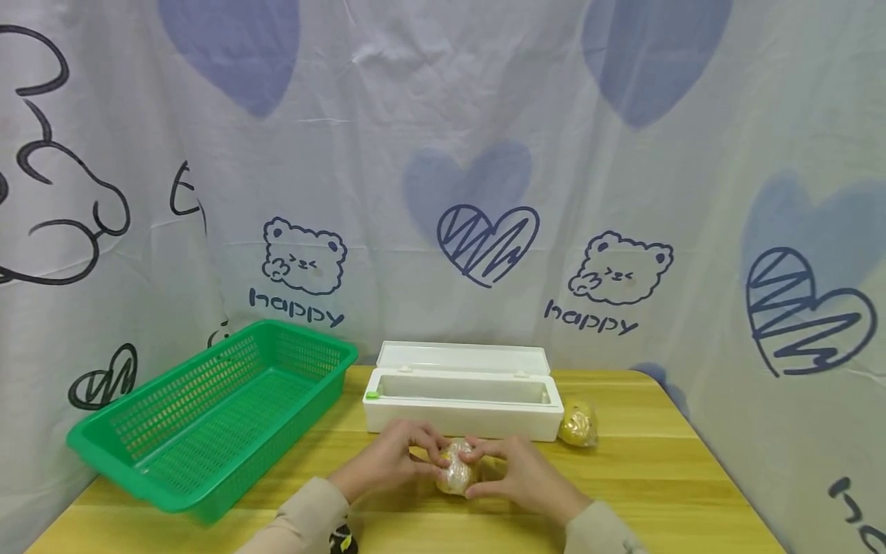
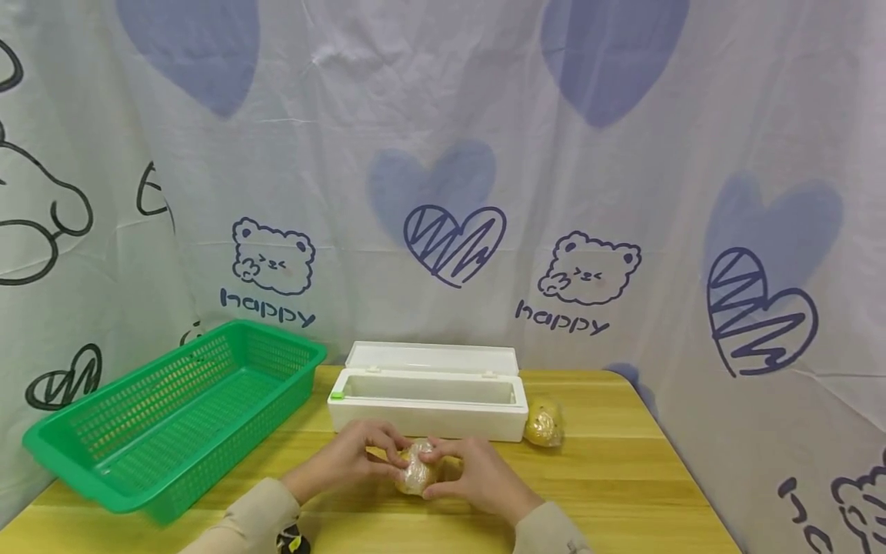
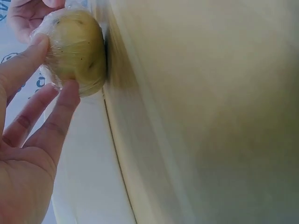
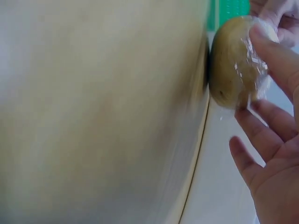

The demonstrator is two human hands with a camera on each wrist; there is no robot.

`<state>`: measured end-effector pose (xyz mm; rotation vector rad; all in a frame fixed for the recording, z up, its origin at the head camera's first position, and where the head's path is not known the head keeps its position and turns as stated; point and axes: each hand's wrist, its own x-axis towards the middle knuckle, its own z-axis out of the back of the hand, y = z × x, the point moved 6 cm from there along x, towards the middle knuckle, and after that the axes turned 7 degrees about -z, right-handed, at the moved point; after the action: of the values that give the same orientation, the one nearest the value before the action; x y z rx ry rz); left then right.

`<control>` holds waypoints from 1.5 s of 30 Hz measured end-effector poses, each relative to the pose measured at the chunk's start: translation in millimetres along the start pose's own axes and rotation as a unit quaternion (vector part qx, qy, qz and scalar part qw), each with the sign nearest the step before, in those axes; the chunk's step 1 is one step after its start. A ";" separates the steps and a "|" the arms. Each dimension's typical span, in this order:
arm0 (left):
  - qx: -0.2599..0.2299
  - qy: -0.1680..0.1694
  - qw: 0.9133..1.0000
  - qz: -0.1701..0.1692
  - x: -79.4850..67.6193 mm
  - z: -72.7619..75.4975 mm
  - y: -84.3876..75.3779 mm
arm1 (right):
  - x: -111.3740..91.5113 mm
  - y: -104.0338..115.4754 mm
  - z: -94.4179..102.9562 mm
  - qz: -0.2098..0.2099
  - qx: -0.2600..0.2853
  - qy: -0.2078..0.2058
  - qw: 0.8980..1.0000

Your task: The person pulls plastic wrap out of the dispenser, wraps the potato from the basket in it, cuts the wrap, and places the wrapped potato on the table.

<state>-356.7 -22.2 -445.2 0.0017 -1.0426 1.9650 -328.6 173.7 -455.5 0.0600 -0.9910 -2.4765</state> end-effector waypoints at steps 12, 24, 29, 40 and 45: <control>-0.015 -0.026 0.999 0.011 -2.1 -1.7 0.6 | -5.7 5.0 0.1 0.021 0.007 -0.012 1.000; -0.107 0.006 0.993 0.058 -3.0 -9.0 -8.7 | -8.4 -8.2 8.6 -0.076 0.198 0.058 0.976; -0.106 0.001 0.992 0.075 -3.7 -10.8 -11.5 | -9.0 -10.7 8.0 -0.114 0.234 0.072 0.963; -0.120 -0.026 0.985 0.118 -6.4 -18.4 -14.4 | -8.1 -12.6 1.0 -0.150 0.230 0.057 0.960; -0.164 -0.028 0.973 0.159 -11.3 -26.2 -9.7 | -12.8 -9.0 0.7 -0.135 0.165 0.047 0.976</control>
<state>-333.3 -10.2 -460.0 -0.3104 -1.4693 2.0563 -321.0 185.5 -462.6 0.4408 -1.4250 -2.4875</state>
